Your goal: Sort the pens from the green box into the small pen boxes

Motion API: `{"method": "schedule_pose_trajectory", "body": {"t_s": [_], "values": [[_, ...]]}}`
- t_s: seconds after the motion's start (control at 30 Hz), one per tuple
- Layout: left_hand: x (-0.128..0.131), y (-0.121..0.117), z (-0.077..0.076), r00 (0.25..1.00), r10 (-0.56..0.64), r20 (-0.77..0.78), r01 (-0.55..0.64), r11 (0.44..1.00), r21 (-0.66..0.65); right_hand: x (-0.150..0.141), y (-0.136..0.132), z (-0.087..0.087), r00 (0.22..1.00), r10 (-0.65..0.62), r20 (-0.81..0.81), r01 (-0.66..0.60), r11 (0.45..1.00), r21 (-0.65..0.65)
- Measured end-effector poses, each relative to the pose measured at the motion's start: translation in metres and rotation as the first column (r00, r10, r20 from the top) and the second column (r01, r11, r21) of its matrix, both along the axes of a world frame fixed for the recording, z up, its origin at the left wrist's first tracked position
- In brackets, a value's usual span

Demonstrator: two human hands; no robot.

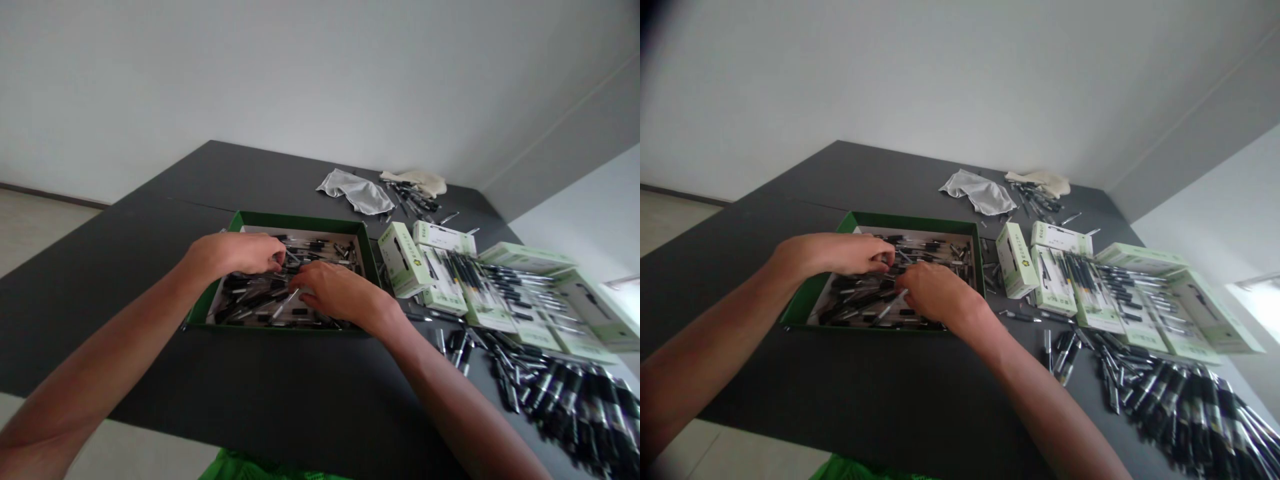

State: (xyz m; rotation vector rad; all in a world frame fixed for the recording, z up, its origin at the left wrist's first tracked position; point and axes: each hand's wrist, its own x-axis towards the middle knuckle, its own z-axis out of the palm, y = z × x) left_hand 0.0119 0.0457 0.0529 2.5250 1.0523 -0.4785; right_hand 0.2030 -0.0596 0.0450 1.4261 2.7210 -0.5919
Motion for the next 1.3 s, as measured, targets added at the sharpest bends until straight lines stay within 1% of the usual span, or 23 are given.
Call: {"method": "schedule_pose_trajectory", "body": {"t_s": [0.07, 0.13, 0.27, 0.33, 0.4, 0.47, 0.57, 0.67, 0.8, 0.97, 1.03, 1.17, 1.23, 1.3], "values": [[-0.003, 0.002, -0.008, 0.999, -0.015, -0.029, 0.014, 0.999, -0.043, -0.003, 0.000, -0.001, 0.999, 0.031, 0.018, -0.031, 0.999, 0.009], [-0.005, 0.003, -0.014, 0.999, -0.048, -0.024, 0.046, 0.996, -0.083, -0.005, 0.000, -0.002, 0.999, 0.032, 0.041, -0.031, 0.999, -0.023], [-0.005, 0.007, -0.024, 0.994, -0.104, 0.018, 0.105, 0.986, -0.127, -0.010, 0.000, 0.003, 0.991, -0.048, 0.122, 0.062, 0.992, -0.107], [-0.003, 0.012, -0.025, 0.993, -0.119, 0.027, 0.122, 0.983, -0.140, -0.014, 0.002, 0.005, 0.985, -0.064, 0.163, 0.083, 0.990, -0.116], [0.000, 0.019, -0.025, 0.991, -0.129, 0.020, 0.131, 0.978, -0.164, -0.019, 0.006, 0.005, 0.984, -0.057, 0.168, 0.072, 0.994, -0.083], [0.005, 0.028, -0.024, 0.991, -0.136, 0.006, 0.135, 0.972, -0.194, -0.024, 0.010, 0.002, 0.992, -0.027, 0.122, 0.034, 0.998, -0.058], [0.013, 0.041, -0.023, 0.990, -0.138, 0.009, 0.137, 0.969, -0.204, -0.030, 0.015, -0.004, 0.999, 0.017, 0.045, -0.014, 0.996, -0.083], [0.015, 0.049, -0.024, 0.990, -0.141, 0.019, 0.142, 0.968, -0.208, -0.032, 0.014, -0.007, 0.997, -0.008, 0.078, 0.015, 0.996, -0.093], [0.003, 0.052, -0.017, 0.989, -0.148, -0.011, 0.140, 0.955, -0.263, -0.033, 0.009, -0.005, 0.988, -0.077, 0.137, 0.089, 0.993, -0.083], [-0.015, 0.045, -0.006, 0.980, -0.139, -0.145, 0.084, 0.940, -0.331, -0.032, 0.008, -0.007, 0.980, -0.095, 0.177, 0.100, 0.995, -0.020], [-0.015, 0.039, -0.006, 0.976, -0.116, -0.186, 0.056, 0.952, -0.301, -0.029, 0.009, -0.010, 0.978, -0.101, 0.181, 0.102, 0.995, 0.003], [-0.008, 0.031, -0.011, 0.976, -0.032, -0.217, -0.008, 0.983, -0.182, -0.022, 0.013, -0.016, 0.983, -0.090, 0.162, 0.090, 0.996, 0.008], [-0.005, 0.031, -0.015, 0.978, -0.015, -0.206, -0.021, 0.985, -0.170, -0.020, 0.014, -0.017, 0.992, -0.059, 0.115, 0.057, 0.998, 0.020], [-0.004, 0.034, -0.018, 0.983, -0.003, -0.185, -0.030, 0.983, -0.178, -0.021, 0.015, -0.017, 0.999, 0.002, 0.042, -0.003, 0.999, 0.034]]}}
